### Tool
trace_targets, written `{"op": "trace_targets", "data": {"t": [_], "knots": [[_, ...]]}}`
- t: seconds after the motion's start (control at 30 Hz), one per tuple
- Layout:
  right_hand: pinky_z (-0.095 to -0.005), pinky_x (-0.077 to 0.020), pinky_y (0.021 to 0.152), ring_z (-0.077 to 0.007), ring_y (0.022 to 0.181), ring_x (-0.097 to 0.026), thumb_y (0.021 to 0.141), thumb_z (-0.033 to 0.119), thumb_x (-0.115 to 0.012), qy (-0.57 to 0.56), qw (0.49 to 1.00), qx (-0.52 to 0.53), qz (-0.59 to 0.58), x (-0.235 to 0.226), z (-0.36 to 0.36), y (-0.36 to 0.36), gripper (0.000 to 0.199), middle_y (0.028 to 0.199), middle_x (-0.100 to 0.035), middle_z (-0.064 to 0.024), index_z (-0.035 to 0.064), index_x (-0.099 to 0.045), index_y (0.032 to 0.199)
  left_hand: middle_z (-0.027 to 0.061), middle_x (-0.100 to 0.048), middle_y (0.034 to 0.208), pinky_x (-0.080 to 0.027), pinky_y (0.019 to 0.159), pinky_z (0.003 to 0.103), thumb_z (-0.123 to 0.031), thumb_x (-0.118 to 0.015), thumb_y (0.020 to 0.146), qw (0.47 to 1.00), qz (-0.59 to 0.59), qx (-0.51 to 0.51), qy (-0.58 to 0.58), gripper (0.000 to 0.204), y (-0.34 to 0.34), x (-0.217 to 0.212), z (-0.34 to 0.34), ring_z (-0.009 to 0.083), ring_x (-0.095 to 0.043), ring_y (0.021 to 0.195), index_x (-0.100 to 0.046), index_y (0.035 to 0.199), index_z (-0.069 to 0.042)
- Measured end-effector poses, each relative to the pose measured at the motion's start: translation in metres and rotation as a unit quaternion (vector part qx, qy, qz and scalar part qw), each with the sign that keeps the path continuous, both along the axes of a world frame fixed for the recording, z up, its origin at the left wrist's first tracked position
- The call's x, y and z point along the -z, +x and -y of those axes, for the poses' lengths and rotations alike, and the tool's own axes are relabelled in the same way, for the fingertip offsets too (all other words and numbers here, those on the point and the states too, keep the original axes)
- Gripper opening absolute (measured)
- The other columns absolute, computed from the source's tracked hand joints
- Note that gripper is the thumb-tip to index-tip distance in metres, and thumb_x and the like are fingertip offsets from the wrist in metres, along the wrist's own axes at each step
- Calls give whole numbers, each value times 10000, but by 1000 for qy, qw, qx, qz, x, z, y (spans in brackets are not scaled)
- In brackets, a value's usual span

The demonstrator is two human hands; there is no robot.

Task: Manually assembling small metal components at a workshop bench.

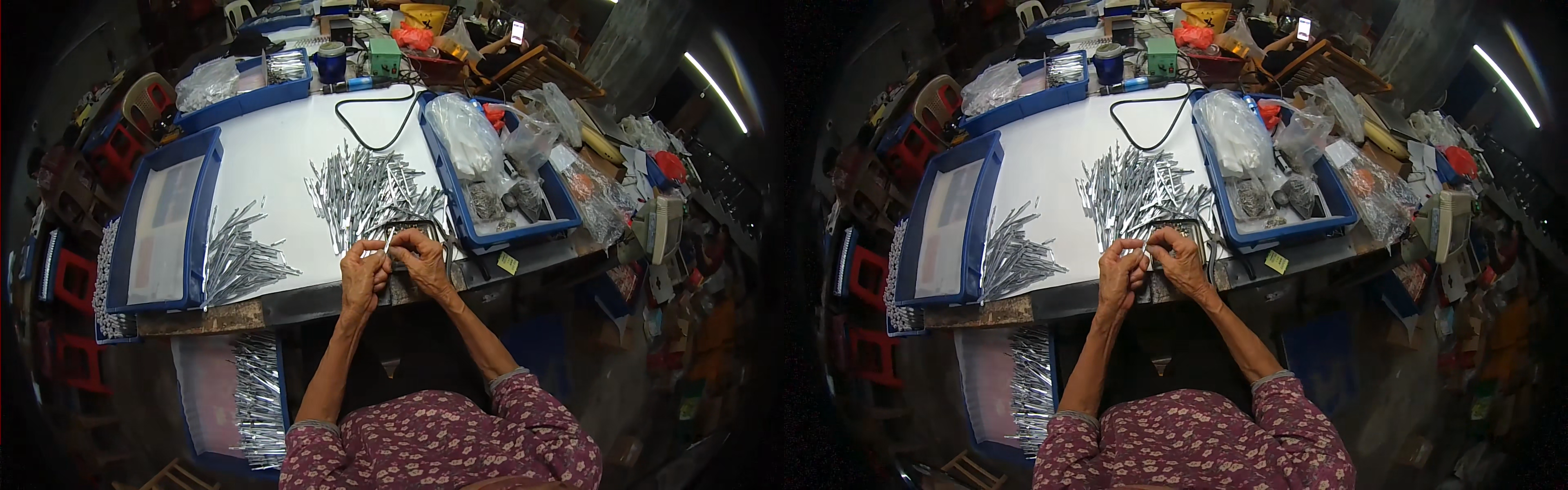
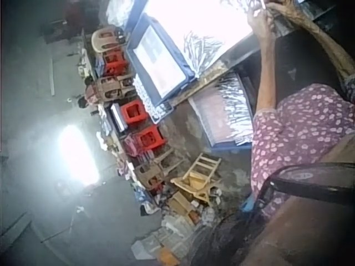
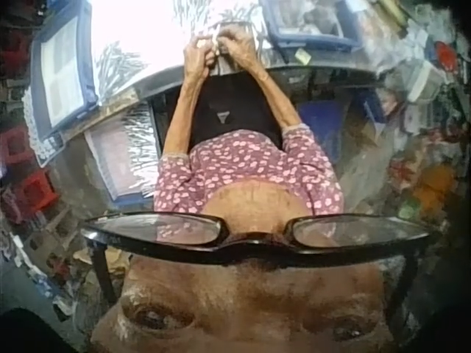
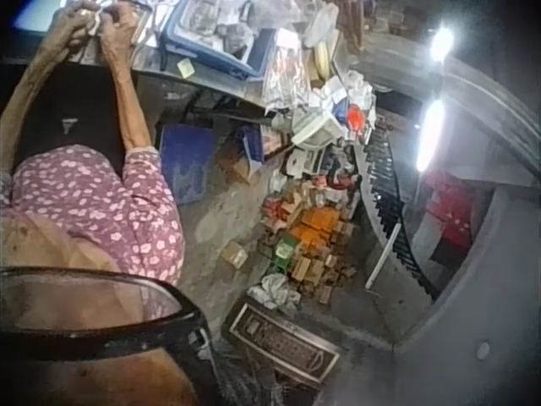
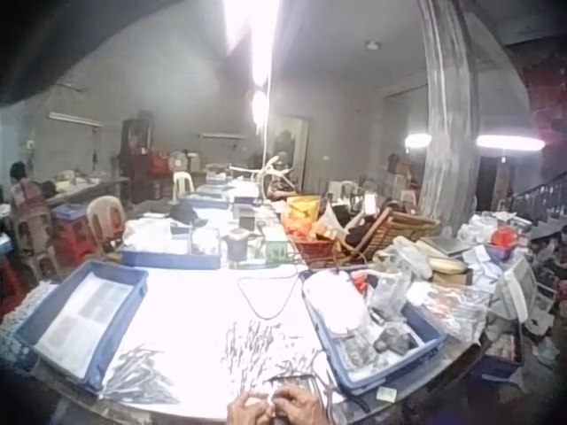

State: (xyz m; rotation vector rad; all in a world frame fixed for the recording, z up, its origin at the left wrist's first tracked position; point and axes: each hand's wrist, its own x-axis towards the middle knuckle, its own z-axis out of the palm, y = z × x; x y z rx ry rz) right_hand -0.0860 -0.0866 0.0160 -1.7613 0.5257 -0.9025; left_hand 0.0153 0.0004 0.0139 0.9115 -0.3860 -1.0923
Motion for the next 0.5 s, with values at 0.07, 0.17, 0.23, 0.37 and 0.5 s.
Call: {"op": "trace_targets", "data": {"t": [0.07,0.17,0.23,0.37,0.5], "knots": [[-220,-433,611,-86,692,-543,770,23,-577,5,1000,-3,-3,-1,-1,0,73,735,-573,-30,-12,-568,833,38,-495,593,-190,338,159,-37,-507,823,1000,0,4,-3,137,0,1,-1,22,-297,392,-482,957,-23],[-196,-432,609,-59,685,-529,789,44,-598,33,999,-16,11,-1,-1,-1,72,738,-571,-9,-7,-568,830,34,-489,589,-191,341,158,-45,-509,825,1000,-10,9,-8,138,0,3,-1,21,-297,396,-479,957,-21],[-242,-446,603,-121,679,-572,769,20,-572,35,999,-16,4,-1,0,-1,64,736,-592,-48,-8,-569,826,31,-485,588,-193,342,158,-48,-510,825,1000,2,5,-10,137,-2,2,-1,21,-297,397,-478,955,-20],[-249,-450,585,-137,663,-579,771,14,-563,-82,996,4,-26,-3,0,1,61,735,-593,-73,-1,-567,829,23,-473,583,-201,347,157,-53,-510,824,999,42,-8,-17,131,-2,3,-2,22,-300,402,-478,946,-18],[-248,-450,579,-144,650,-578,764,6,-569,-144,989,-6,-29,-3,6,-1,72,733,-591,-79,4,-570,836,20,-473,582,-208,346,153,-49,-506,822,999,38,1,0,127,0,0,-1,22,-306,405,-480,944,-20]]}}
